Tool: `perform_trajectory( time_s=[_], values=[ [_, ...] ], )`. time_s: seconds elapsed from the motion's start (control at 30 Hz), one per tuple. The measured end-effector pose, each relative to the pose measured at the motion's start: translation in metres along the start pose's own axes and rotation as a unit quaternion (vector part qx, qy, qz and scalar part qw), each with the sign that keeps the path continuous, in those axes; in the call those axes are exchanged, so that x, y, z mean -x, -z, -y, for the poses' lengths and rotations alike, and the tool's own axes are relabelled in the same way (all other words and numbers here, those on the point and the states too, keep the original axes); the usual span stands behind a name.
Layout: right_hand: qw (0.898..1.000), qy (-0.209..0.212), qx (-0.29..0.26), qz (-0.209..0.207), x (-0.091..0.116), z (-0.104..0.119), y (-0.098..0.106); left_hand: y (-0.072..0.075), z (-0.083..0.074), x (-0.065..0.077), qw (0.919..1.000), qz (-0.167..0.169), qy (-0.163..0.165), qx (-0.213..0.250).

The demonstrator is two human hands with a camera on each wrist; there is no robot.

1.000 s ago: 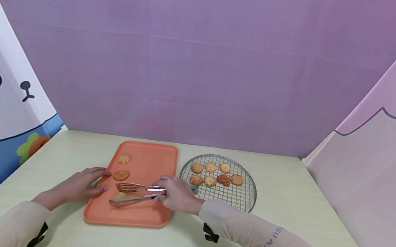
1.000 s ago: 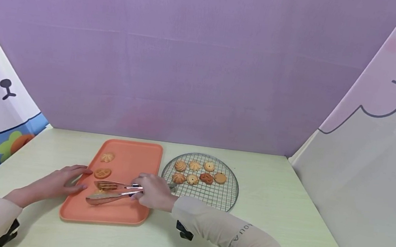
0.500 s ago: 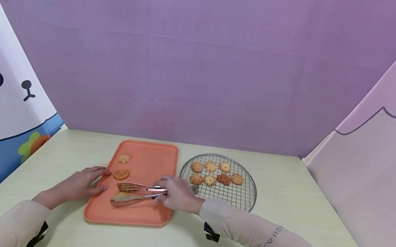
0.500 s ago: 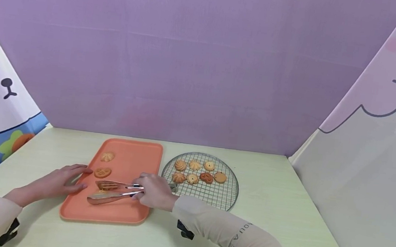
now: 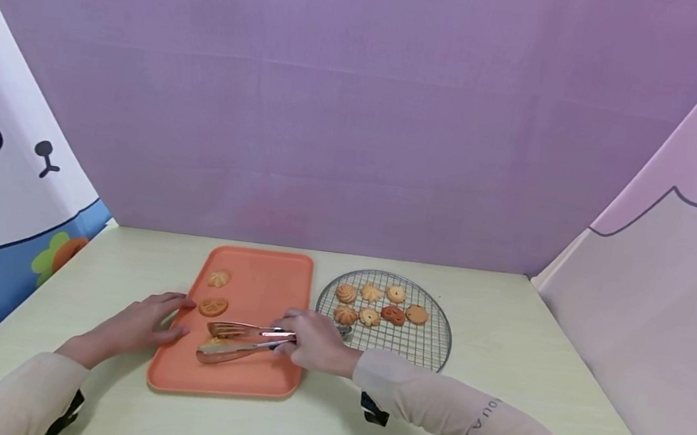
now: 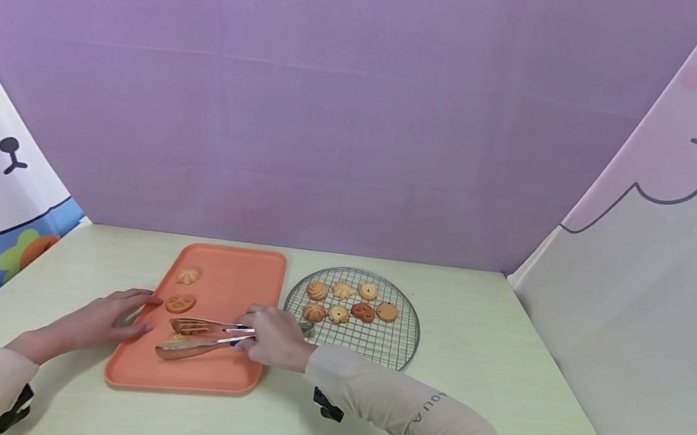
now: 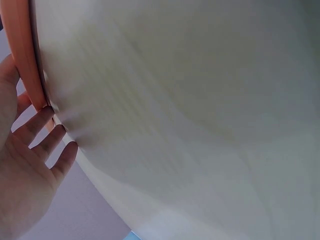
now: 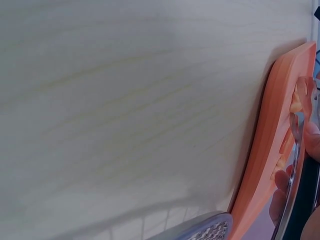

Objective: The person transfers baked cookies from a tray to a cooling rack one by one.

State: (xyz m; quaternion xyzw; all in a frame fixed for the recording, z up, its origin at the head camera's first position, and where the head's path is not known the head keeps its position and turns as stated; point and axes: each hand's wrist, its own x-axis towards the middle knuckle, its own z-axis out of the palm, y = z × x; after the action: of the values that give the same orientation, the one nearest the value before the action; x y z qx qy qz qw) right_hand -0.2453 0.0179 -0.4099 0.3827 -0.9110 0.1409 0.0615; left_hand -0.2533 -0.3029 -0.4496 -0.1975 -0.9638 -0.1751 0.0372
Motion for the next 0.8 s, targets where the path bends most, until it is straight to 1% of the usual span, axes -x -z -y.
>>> perform_trajectory(
  time_s=[0.33,0.53,0.67,0.8],
  values=[
    [1.0,0.002,0.004,-0.004,0.0,-0.0011,-0.0006,-0.0006,0.0011,-0.0005,1.0,0.003,-0.001,0.001],
    [1.0,0.003,0.006,-0.011,-0.0003,-0.0034,-0.0004,-0.0012,0.0007,-0.0003,0.9999,-0.001,-0.01,0.001],
    [1.0,-0.001,0.002,-0.009,0.0004,-0.0038,0.0035,-0.0014,0.0001,0.0002,0.9999,-0.003,-0.01,0.004],
    [1.0,0.0,-0.002,-0.016,0.0013,-0.0059,0.0076,-0.001,-0.0007,0.0003,1.0,-0.001,-0.008,0.004]
  ],
)
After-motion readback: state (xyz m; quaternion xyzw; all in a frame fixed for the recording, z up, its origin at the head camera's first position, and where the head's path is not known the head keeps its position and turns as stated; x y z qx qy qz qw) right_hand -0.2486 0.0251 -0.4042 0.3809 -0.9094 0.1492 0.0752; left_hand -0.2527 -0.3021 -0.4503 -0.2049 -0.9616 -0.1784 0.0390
